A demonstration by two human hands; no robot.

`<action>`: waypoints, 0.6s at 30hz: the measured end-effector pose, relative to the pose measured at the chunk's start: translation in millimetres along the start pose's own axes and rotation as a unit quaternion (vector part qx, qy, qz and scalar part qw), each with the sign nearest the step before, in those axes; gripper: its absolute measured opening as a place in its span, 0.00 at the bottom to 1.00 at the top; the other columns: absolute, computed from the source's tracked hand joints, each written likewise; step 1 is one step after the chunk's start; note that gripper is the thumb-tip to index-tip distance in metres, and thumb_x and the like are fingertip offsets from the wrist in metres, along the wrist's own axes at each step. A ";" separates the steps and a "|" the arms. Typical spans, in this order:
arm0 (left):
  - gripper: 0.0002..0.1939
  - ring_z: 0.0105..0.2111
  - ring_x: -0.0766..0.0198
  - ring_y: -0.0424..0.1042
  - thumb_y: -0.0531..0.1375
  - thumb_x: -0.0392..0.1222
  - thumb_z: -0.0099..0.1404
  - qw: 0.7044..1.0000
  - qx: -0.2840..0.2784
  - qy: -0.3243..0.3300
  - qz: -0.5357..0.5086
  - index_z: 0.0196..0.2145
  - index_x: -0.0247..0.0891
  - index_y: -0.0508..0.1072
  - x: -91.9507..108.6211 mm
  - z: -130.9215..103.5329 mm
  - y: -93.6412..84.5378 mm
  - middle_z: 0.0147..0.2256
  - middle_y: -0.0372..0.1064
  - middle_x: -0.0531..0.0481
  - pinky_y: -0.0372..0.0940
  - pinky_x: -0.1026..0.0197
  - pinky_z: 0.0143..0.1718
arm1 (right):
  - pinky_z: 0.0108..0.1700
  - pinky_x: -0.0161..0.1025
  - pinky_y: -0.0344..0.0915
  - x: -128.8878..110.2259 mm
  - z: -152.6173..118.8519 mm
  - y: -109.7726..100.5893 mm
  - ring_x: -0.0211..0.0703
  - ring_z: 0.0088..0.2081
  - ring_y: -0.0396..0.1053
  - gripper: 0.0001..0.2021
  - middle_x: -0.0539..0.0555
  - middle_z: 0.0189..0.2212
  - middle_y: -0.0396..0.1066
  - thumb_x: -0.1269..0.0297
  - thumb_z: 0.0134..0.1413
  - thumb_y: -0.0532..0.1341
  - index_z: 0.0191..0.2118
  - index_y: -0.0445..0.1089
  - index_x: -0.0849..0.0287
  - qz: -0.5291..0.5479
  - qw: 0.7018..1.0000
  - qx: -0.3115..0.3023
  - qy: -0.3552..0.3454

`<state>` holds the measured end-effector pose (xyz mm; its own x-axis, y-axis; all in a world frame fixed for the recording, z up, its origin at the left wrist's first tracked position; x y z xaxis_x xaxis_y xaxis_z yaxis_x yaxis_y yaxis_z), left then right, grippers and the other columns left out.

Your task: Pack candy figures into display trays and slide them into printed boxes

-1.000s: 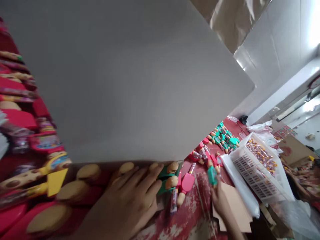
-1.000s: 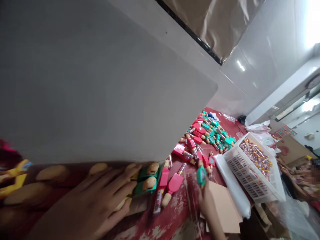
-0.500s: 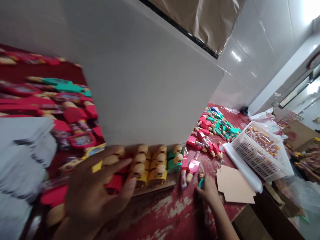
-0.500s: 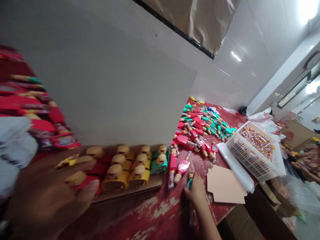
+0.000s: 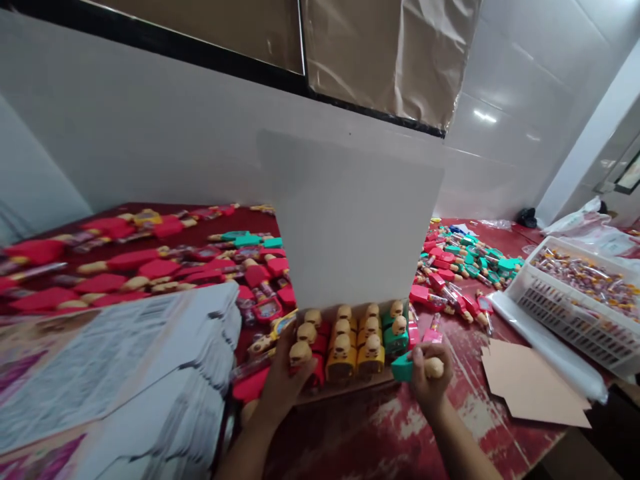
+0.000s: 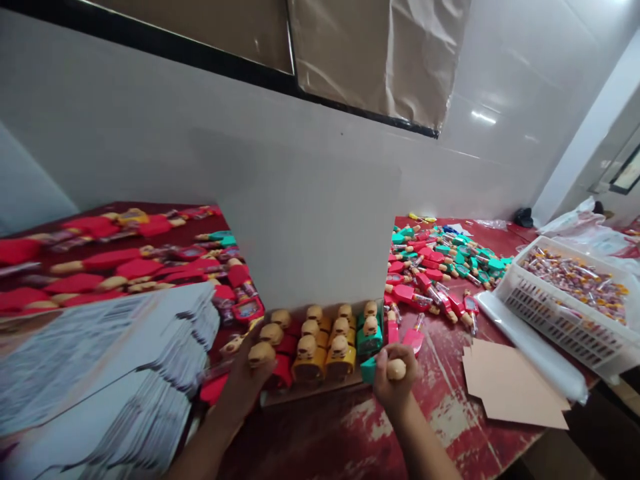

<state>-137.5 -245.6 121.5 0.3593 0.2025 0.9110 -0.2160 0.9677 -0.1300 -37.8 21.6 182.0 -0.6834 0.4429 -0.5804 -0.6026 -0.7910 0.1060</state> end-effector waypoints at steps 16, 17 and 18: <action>0.28 0.52 0.52 0.64 0.63 0.50 0.50 0.996 0.063 -0.042 -0.054 0.48 0.38 0.64 9.0 -8.0 5.9 0.42 0.65 0.46 0.58 0.49 0.58 | 0.34 0.38 0.66 3.0 29.8 25.9 0.39 0.30 0.63 0.06 0.50 0.28 0.60 0.69 0.54 0.56 0.30 0.57 0.57 -0.178 0.982 -0.047 -0.037; 0.29 0.52 0.52 0.64 0.63 0.50 0.50 0.995 0.067 -0.046 -0.058 0.48 0.37 0.64 8.2 -8.7 6.0 0.42 0.65 0.46 0.57 0.49 0.59 | 0.40 0.42 0.67 2.6 26.2 30.9 0.42 0.37 0.65 0.04 0.53 0.33 0.62 0.69 0.54 0.56 0.32 0.58 0.57 -0.182 0.980 -0.062 -0.052; 0.30 0.53 0.52 0.63 0.63 0.50 0.49 0.994 0.070 -0.050 -0.060 0.48 0.37 0.64 6.7 -9.5 6.0 0.43 0.65 0.45 0.57 0.49 0.59 | 0.46 0.46 0.66 3.1 20.5 35.0 0.45 0.44 0.64 0.04 0.56 0.38 0.62 0.68 0.54 0.57 0.34 0.59 0.57 -0.183 0.978 -0.080 -0.063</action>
<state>-127.8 -237.0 123.0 0.2992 0.0637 0.9521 -0.3029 0.9525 0.0315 -69.4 3.9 200.4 -0.4850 0.7499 -0.4500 -0.7517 -0.6204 -0.2237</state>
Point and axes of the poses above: each hand's wrist, its own z-axis towards the middle knuckle, its own y-axis out of the palm, x = y × z, the point moved 5 cm from there along z, towards the middle knuckle
